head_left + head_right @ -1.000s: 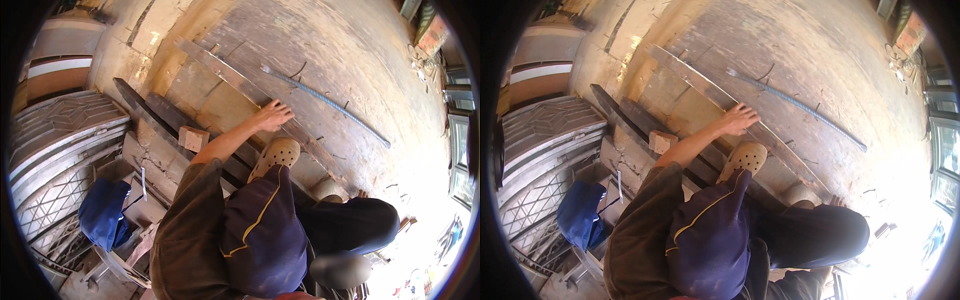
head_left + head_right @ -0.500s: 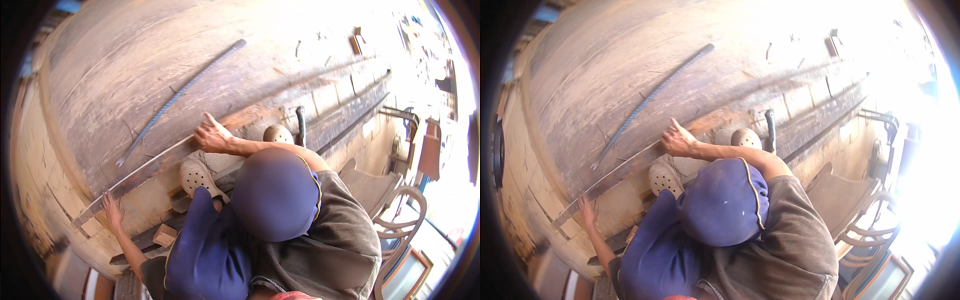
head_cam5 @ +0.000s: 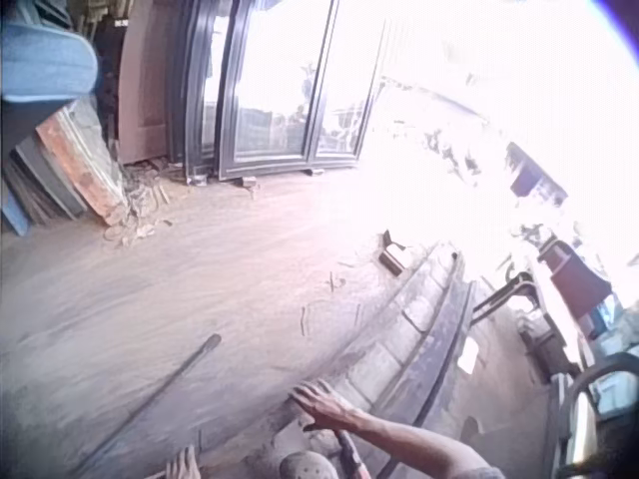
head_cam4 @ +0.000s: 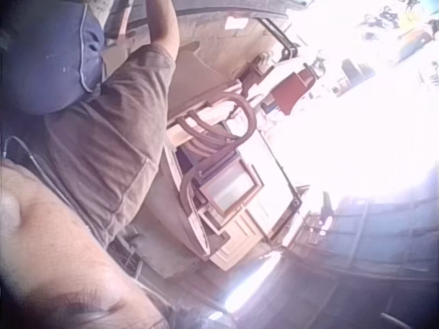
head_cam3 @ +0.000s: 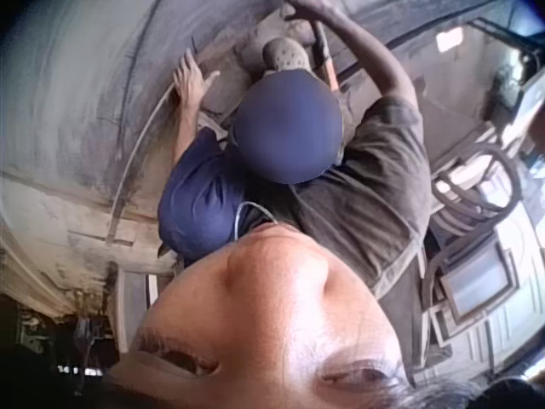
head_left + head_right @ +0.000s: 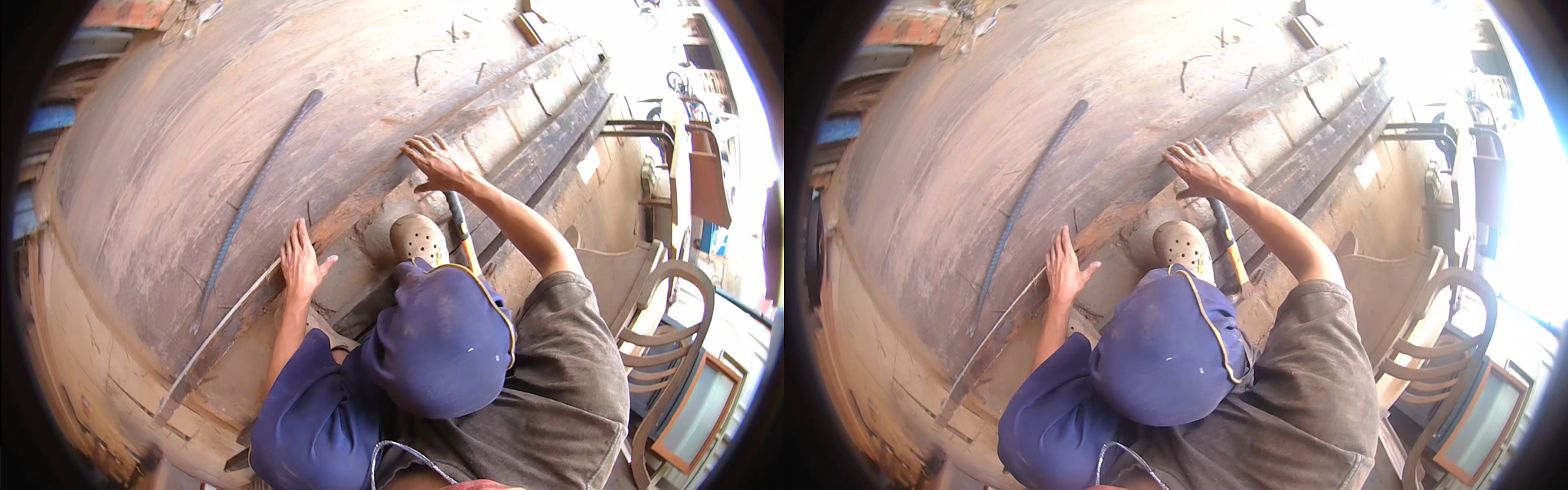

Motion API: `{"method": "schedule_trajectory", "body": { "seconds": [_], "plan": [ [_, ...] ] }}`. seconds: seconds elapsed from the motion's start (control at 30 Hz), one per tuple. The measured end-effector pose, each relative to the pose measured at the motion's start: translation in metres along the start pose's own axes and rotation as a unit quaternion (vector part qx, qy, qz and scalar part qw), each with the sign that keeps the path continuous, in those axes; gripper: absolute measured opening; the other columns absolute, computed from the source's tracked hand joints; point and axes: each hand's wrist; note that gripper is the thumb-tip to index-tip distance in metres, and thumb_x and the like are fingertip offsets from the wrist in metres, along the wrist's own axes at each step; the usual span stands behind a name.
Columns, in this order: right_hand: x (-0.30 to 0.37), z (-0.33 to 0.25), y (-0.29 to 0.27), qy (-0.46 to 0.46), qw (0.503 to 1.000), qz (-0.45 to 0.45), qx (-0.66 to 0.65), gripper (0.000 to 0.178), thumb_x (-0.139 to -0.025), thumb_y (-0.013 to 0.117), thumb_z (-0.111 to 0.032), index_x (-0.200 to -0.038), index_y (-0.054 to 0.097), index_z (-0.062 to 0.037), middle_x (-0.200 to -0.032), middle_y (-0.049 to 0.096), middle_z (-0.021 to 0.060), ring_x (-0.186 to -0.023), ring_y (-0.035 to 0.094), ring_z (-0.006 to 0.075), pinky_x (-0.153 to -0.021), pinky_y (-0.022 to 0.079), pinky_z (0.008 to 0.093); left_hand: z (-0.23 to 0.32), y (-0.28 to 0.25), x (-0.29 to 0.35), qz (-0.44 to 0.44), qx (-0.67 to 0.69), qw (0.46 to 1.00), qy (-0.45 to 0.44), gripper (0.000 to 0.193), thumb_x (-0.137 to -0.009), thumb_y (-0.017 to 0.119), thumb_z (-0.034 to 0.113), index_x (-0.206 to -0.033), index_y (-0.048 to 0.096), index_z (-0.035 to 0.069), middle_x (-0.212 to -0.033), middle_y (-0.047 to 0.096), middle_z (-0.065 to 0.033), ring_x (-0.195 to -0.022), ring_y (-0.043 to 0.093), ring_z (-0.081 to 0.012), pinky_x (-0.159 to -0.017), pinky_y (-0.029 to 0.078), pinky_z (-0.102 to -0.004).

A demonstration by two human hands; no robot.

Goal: The person sits on the floor and uses a hammer to drive a nail into a metal rod. After finishing, the person stands, walks through a cluttered workshop, and picks up two long wooden planks from a stack outside.

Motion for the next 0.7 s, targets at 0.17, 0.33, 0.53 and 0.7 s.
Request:
{"method": "schedule_trajectory", "body": {
  "seconds": [0.17,0.33,0.53,0.7],
  "plan": [
    [-0.011,0.018,0.028,-0.037,0.992,0.062,0.107,0.088,-0.065,0.078,-0.035,-0.136,0.035,-0.0068,-0.137,0.038,0.0122,-0.132,0.030,0.0261,-0.111,0.014,0.0537,-0.024,0.025,0.000,-0.001,-0.018,0.999,0.038,0.066,-0.069,0.074,0.019,-0.123,0.041,-0.001,-0.110,0.054,-0.0190,-0.106,0.050,-0.0347,-0.090,0.040,-0.0424],
    [-0.028,0.009,0.012,-0.049,0.989,-0.037,0.137,0.073,-0.066,0.077,-0.033,-0.125,0.046,-0.0030,-0.119,0.052,0.0098,-0.118,0.046,0.0232,-0.112,0.015,0.0524,-0.022,0.020,0.004,-0.003,-0.039,0.999,0.021,0.059,-0.067,0.075,0.016,-0.115,0.044,0.002,-0.105,0.054,-0.0168,-0.103,0.052,-0.0318,-0.089,0.041,-0.0403],
    [-0.034,-0.005,0.023,-0.054,0.983,-0.030,0.174,0.038,-0.081,0.058,-0.016,-0.115,0.051,0.0002,-0.107,0.057,0.0125,-0.106,0.055,0.0239,-0.109,0.017,0.0601,-0.036,0.016,0.014,-0.003,-0.047,0.999,0.025,0.056,-0.070,0.073,0.016,-0.114,0.043,0.000,-0.107,0.053,-0.0184,-0.103,0.052,-0.0326,-0.090,0.040,-0.0402],
    [-0.052,-0.090,0.012,-0.134,0.968,-0.041,0.210,0.034,-0.089,0.047,-0.024,-0.113,0.053,-0.0012,-0.111,0.058,0.0165,-0.107,0.056,0.0257,-0.106,0.019,0.0641,-0.090,-0.008,0.067,-0.004,-0.041,0.999,-0.033,0.057,-0.068,0.072,0.011,-0.116,0.043,-0.001,-0.109,0.053,-0.0198,-0.105,0.051,-0.0349,-0.091,0.039,-0.0417]
  ]
}}
Point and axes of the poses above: each hand's wrist, its own x-axis away from the middle knuckle, its own y-axis out of the palm, z = x × y
